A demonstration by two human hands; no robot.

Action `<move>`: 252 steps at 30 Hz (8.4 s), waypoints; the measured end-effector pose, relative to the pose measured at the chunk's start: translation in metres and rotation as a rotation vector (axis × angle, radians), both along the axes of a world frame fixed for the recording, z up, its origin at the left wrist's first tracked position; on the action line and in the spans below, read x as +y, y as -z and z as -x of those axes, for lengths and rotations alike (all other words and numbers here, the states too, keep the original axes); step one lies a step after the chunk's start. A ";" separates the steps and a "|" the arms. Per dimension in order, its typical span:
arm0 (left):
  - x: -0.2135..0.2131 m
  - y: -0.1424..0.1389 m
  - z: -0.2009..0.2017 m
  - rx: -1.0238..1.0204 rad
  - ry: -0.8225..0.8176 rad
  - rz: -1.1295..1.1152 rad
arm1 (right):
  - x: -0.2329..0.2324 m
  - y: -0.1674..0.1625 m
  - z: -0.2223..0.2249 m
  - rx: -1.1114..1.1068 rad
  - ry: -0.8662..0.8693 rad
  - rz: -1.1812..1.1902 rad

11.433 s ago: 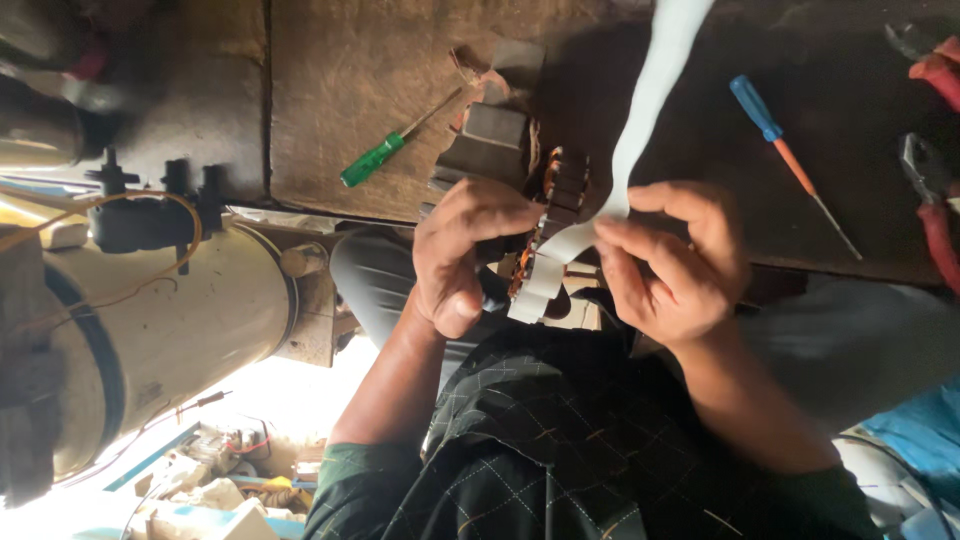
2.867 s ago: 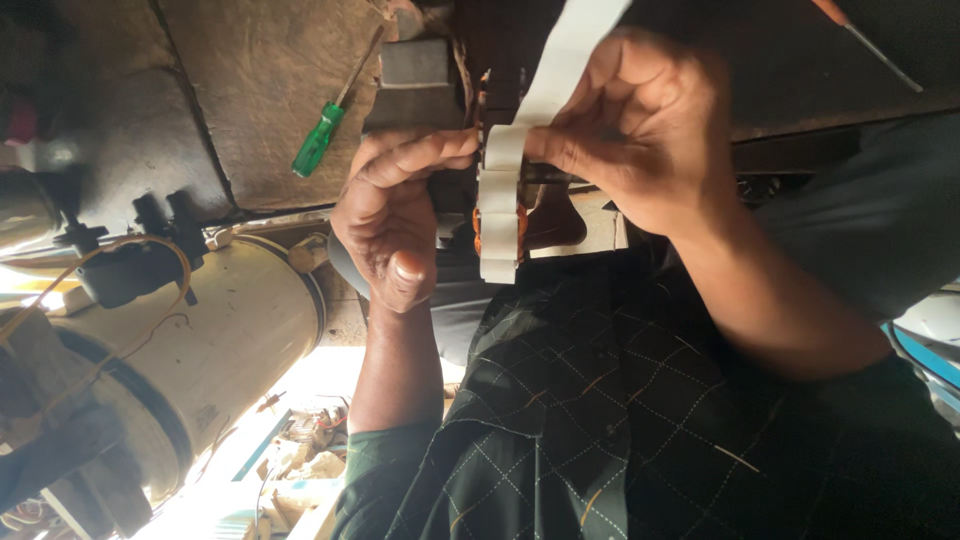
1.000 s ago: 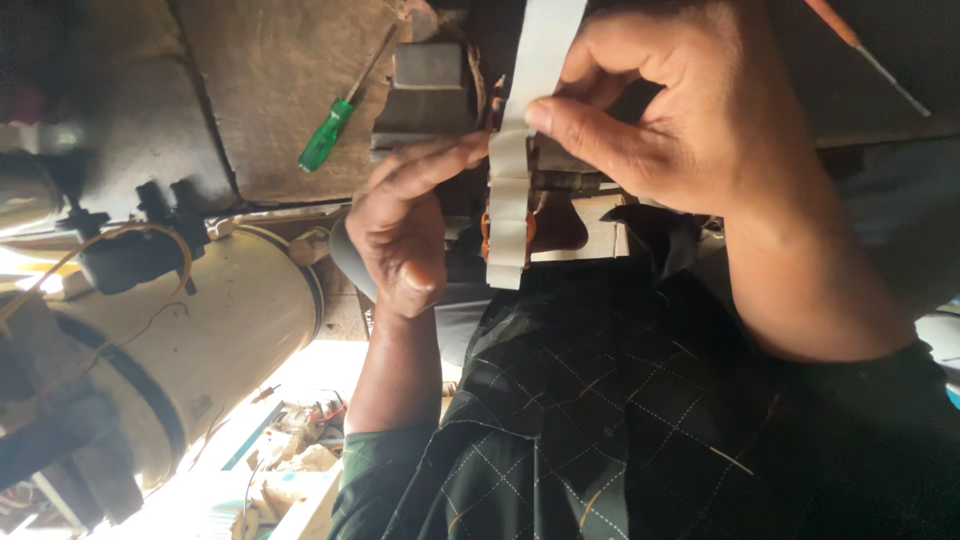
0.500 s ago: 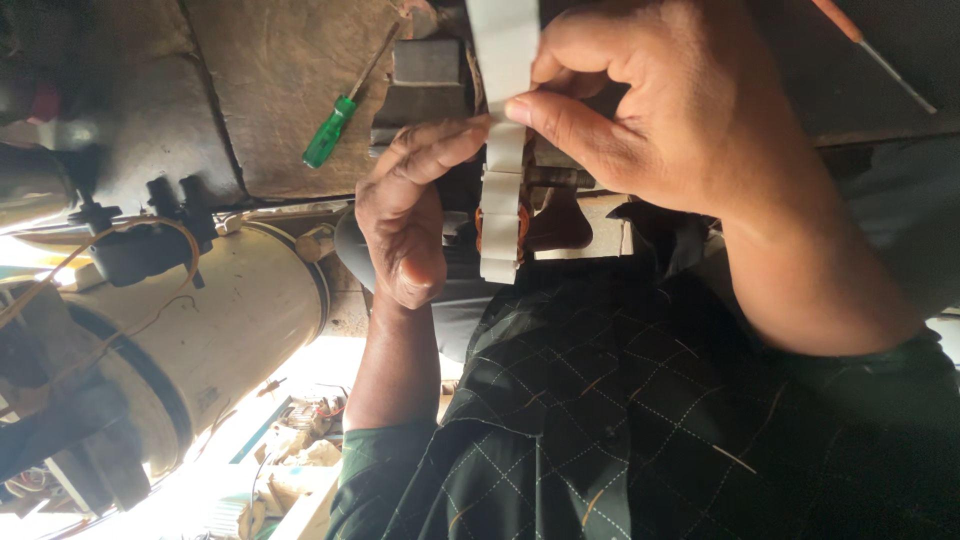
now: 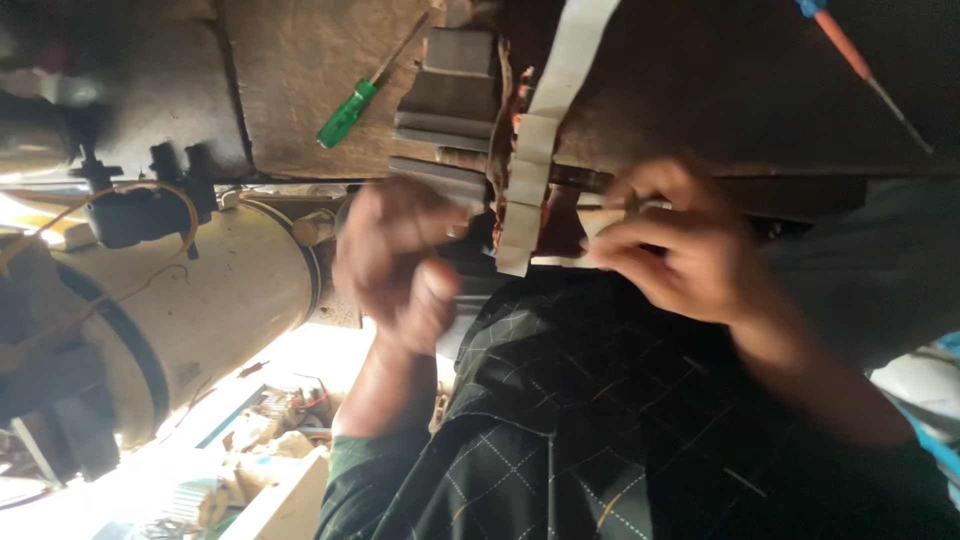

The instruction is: The person sits at a workbench with a motor armature held in a fixture and fits a long strip of white insulating paper into the armature's slots. They fold and press the paper into each slot by hand and use a blue-handled screwdriver to tuck the paper down between the copper windings, working around the armature.

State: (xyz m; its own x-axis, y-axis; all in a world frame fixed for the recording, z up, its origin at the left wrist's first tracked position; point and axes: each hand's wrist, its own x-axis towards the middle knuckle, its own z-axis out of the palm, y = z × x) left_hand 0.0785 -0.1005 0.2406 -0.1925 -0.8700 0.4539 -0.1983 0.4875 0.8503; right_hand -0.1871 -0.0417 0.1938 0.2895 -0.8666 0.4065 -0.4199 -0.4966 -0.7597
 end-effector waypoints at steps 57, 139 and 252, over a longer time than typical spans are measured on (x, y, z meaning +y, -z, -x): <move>0.014 -0.071 -0.010 -0.303 0.590 0.268 | 0.072 -0.070 -0.018 0.084 -0.216 0.035; -0.003 -0.066 0.002 -0.509 0.063 -0.238 | -0.021 -0.022 0.004 -0.381 -0.221 -0.350; 0.011 -0.055 -0.002 -0.365 0.557 0.211 | 0.008 -0.068 0.018 -0.547 -0.648 -0.052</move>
State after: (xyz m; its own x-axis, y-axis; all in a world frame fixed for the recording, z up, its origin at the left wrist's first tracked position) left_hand 0.0803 -0.0891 0.2952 -0.7567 -0.4974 0.4242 -0.1252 0.7472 0.6527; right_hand -0.2050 -0.0338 0.2616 0.5093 -0.6187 0.5982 0.3681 -0.4716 -0.8013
